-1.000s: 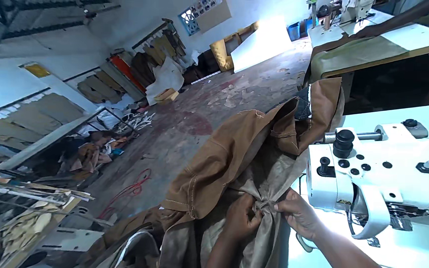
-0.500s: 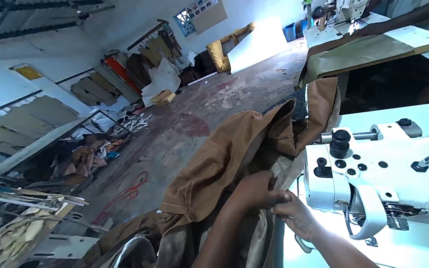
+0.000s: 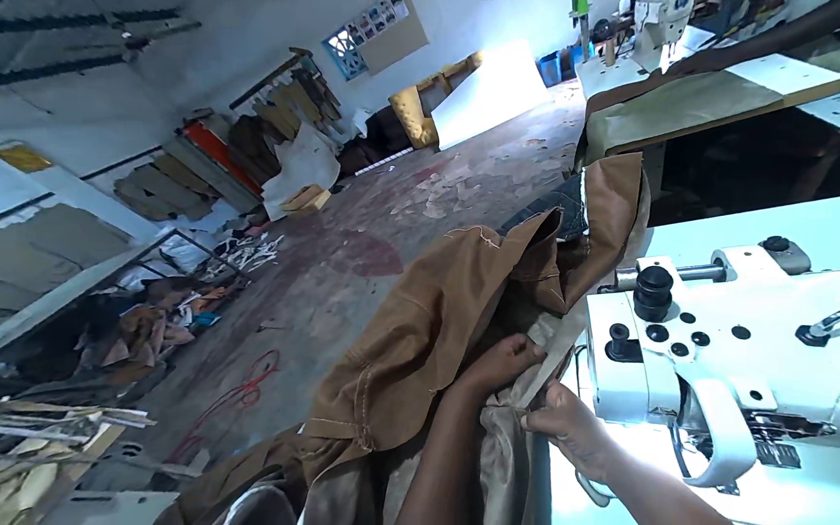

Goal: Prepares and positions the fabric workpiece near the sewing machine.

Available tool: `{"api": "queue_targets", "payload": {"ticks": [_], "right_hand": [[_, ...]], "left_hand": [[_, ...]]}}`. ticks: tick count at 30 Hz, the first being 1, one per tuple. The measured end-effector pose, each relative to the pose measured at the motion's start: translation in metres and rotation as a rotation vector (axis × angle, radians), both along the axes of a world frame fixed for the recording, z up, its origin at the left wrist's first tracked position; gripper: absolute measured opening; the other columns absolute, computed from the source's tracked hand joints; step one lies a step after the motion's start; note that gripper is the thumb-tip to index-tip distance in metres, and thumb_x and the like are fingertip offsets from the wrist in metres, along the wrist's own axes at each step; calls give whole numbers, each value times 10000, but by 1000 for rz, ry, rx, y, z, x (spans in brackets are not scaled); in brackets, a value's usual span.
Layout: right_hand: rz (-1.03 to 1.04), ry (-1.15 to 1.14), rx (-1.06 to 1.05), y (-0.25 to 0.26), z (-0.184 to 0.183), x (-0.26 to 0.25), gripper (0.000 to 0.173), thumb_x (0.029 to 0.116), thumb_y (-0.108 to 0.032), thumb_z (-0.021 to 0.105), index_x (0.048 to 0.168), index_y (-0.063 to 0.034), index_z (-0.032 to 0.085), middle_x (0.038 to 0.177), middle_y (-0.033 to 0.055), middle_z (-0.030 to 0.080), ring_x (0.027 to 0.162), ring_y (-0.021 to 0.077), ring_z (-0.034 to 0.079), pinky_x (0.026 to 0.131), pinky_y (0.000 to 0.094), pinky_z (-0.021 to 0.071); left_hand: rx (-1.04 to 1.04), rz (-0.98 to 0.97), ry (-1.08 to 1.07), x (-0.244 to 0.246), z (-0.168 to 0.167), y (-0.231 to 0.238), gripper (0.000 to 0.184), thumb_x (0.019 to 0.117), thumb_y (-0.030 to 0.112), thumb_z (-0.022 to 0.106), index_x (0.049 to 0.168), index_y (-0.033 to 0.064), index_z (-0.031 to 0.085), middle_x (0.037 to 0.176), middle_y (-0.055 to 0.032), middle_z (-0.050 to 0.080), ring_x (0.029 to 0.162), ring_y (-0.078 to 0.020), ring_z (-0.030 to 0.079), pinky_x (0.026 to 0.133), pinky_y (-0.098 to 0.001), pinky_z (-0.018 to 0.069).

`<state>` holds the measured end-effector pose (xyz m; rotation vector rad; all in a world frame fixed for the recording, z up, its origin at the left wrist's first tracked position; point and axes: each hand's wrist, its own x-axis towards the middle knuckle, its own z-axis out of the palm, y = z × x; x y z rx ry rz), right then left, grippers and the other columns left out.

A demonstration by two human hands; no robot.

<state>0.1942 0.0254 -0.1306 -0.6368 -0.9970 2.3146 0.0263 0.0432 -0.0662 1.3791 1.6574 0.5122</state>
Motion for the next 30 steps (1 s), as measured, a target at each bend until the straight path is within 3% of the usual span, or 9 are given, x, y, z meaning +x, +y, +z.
{"api": "queue_targets", "payload": {"ticks": [2,6,9,13,19,22,24,27,30], "right_hand": [[-20,-42,-11,-1,4,0,476,817,97,708,1238,-26,522,1065,101,691,980,158,691,853,317,591],[-36,-97,-45,-4,11,1,314,850,119,650,1094,-42,539,948,67,658,882,120,662,778,279,565],[-46,-69,-31,-5,10,0,385,853,138,613,1180,-43,519,1011,68,662,933,113,663,812,274,562],[-66,20,-15,-4,9,0,524,869,101,616,1347,-45,460,1167,85,666,1072,123,664,930,283,556],[-83,358,-50,0,-25,5,492,850,143,543,1291,-71,493,1124,61,683,1017,121,680,895,291,571],[-123,292,-294,0,-6,-1,506,826,197,533,1244,-76,448,1056,80,663,941,152,697,832,316,602],[-152,165,-317,1,4,-3,461,925,85,618,1316,-64,423,1109,107,677,980,181,707,869,343,605],[-232,4,-268,3,0,-7,464,1007,-116,647,1400,-44,412,1190,131,680,1054,209,709,914,369,607],[-271,-49,-228,2,-8,-8,455,992,-79,653,1385,-54,426,1166,122,687,1022,202,715,872,362,617]], "left_hand": [[-94,-125,79,7,7,3,297,1070,273,542,1114,-8,630,944,-87,627,838,-110,566,816,-327,493],[-73,-170,6,12,2,5,253,1063,248,552,998,17,632,835,-12,600,756,-37,552,751,-260,491],[11,-88,69,17,3,5,255,1042,224,600,905,10,632,770,-28,577,708,-73,528,709,-285,469],[132,-82,300,30,24,6,271,1009,279,662,925,21,663,809,-88,627,753,-178,588,739,-390,500],[188,-362,533,66,75,9,282,1022,253,634,1049,-15,719,1017,-179,710,984,-317,679,913,-522,511],[95,-484,301,50,37,37,311,1041,232,601,1025,-65,692,981,-196,684,947,-290,639,941,-499,474],[126,-530,125,30,-27,64,373,1062,294,551,971,-54,651,886,-147,637,822,-212,600,809,-424,506],[158,-381,-14,35,-44,69,403,1102,289,449,1022,-57,639,899,-149,620,813,-205,587,794,-412,508],[163,-207,-103,40,-43,68,424,1129,250,359,1241,-75,607,1189,-226,640,1060,-276,622,980,-456,492]]}}
